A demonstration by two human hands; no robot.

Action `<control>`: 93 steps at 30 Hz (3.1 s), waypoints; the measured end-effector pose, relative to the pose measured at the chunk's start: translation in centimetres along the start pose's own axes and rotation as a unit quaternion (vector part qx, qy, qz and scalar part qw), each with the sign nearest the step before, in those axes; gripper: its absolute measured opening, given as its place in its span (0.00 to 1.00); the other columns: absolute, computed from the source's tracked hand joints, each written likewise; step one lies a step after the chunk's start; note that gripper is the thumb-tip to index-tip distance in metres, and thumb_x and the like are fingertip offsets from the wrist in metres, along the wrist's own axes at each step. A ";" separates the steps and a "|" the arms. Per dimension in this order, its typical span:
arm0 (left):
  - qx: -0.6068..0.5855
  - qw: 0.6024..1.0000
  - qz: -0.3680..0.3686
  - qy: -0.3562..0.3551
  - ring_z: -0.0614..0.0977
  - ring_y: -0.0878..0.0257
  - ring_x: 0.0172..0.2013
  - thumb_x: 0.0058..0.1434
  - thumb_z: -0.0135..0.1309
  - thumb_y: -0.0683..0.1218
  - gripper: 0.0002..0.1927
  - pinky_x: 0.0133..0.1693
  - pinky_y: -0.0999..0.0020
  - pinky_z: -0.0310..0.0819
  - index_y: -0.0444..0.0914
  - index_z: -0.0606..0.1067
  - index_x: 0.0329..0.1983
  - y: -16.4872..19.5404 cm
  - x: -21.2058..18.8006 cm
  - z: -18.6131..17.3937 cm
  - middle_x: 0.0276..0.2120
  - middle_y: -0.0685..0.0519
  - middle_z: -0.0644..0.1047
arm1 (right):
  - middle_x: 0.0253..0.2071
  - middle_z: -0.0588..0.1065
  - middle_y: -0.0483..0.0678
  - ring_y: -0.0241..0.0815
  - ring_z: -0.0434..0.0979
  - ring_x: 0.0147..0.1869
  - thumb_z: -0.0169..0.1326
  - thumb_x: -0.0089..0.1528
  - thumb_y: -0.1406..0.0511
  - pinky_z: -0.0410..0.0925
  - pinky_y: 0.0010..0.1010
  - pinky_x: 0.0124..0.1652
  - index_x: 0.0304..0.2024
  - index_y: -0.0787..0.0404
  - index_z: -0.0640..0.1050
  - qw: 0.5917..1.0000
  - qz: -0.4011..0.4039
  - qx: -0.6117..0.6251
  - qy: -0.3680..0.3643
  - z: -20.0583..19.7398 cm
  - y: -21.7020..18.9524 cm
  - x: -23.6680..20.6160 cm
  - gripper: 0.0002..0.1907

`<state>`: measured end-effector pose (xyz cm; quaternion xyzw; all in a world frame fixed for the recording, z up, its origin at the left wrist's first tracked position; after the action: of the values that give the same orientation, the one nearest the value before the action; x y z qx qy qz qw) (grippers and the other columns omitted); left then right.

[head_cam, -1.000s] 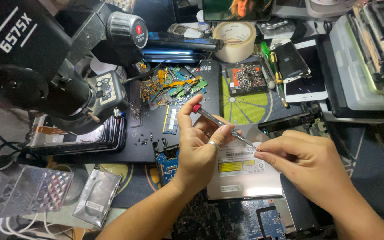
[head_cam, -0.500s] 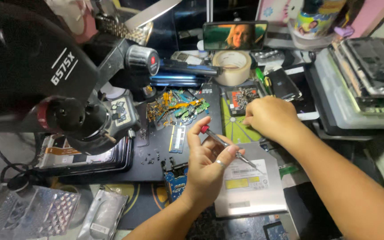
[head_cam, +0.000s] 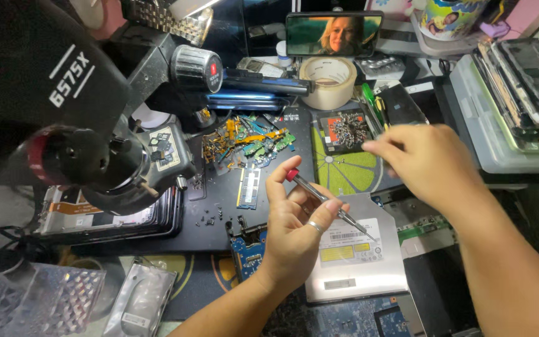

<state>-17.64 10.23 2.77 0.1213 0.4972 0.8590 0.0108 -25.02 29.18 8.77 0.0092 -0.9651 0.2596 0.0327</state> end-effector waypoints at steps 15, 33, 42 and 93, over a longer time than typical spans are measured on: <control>-0.207 0.977 0.005 -0.044 0.81 0.54 0.43 0.65 0.50 0.34 0.45 0.54 0.48 0.77 0.39 0.42 0.81 0.7 1.0 -1.2 0.39 0.44 0.75 | 0.26 0.74 0.41 0.33 0.71 0.32 0.73 0.45 0.61 0.65 0.28 0.29 0.34 0.60 0.76 0.970 0.012 0.214 -0.119 4.0 4.6 -5.8 0.21; 0.364 0.905 0.218 0.041 0.74 0.64 0.36 0.62 0.63 0.43 0.18 0.39 0.71 0.73 0.32 0.78 0.54 3.3 -0.7 -0.9 0.41 0.47 0.72 | 0.50 0.75 0.50 0.42 0.79 0.51 0.53 0.63 0.65 0.75 0.38 0.46 0.57 0.59 0.66 0.755 0.124 0.640 -0.069 6.5 7.2 -3.5 0.20; 0.270 0.958 0.011 0.092 0.78 0.71 0.27 0.61 0.49 0.34 0.24 0.25 0.74 0.78 0.34 0.73 0.61 2.5 0.8 -2.3 0.52 0.49 0.80 | 0.50 0.75 0.51 0.42 0.79 0.52 0.50 0.62 0.71 0.75 0.35 0.49 0.68 0.51 0.60 0.746 0.079 0.657 -0.077 6.0 5.6 -3.8 0.32; 0.137 0.986 -0.094 -0.023 0.85 0.63 0.37 0.71 0.47 0.43 0.16 0.33 0.68 0.86 0.27 0.72 0.56 1.1 0.6 -2.4 0.40 0.47 0.81 | 0.56 0.74 0.50 0.46 0.75 0.60 0.51 0.65 0.65 0.70 0.42 0.58 0.58 0.60 0.70 0.596 -0.024 0.794 -0.119 4.6 5.2 -4.6 0.19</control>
<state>-18.61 7.66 2.70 0.0940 0.6187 0.7752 0.0856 -20.88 31.36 1.94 0.0849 -0.3724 0.9192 -0.0962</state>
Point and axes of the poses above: each hand's wrist, its own x-axis towards the middle knuckle, its own z-axis out of the palm, y = z × x, the point moved 5 cm from there along x, towards the middle knuckle
